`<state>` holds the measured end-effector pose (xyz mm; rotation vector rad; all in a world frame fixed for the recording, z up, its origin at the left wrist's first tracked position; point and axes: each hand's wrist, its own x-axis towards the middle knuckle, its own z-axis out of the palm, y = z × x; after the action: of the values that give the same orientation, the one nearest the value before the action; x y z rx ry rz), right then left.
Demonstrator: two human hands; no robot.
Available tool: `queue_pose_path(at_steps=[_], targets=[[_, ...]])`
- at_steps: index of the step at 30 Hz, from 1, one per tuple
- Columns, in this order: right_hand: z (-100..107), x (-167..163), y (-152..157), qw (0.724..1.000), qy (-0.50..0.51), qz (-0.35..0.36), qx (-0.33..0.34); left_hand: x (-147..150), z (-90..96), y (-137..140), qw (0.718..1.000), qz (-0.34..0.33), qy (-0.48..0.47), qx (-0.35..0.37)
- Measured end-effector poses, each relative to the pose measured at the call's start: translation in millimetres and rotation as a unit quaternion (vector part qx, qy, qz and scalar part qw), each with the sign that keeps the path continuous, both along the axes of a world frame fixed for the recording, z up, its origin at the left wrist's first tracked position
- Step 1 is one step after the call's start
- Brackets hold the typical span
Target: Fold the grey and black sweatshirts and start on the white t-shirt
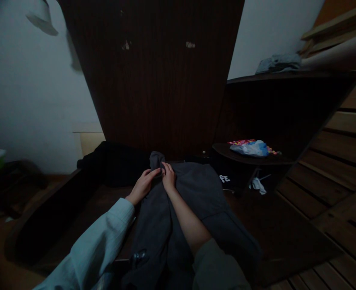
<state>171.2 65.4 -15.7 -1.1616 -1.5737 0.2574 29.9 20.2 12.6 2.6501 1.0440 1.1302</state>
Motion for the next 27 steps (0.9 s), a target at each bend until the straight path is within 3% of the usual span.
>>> queue_pose_path(at_steps=[5,8,13,17,22,25,27], targets=[[-7,-5,2,0.991,-0.111,0.010,-0.069,-14,-20.2,16,0.996,0.062,0.020,-0.062],[-10,-7,6,0.988,-0.127,0.009,-0.086,-23,-30.2,23,0.991,0.080,0.004,-0.111],[-8,-8,4,0.992,-0.090,-0.006,-0.086,-24,-32.9,24,0.989,0.069,-0.004,-0.131],[-9,-3,-6,0.989,0.011,-0.033,-0.143,-22,-34.2,26,0.989,0.072,-0.014,-0.130],[-9,17,-41,0.948,0.133,0.002,-0.290,-22,-37.2,28,0.989,0.079,-0.012,-0.123],[-7,30,-75,0.900,0.219,0.094,-0.365,-22,-38.5,29,0.990,0.080,-0.015,-0.118],[-5,35,-96,0.891,0.226,0.164,-0.359,-22,-39.1,29,0.990,0.080,-0.018,-0.116]])
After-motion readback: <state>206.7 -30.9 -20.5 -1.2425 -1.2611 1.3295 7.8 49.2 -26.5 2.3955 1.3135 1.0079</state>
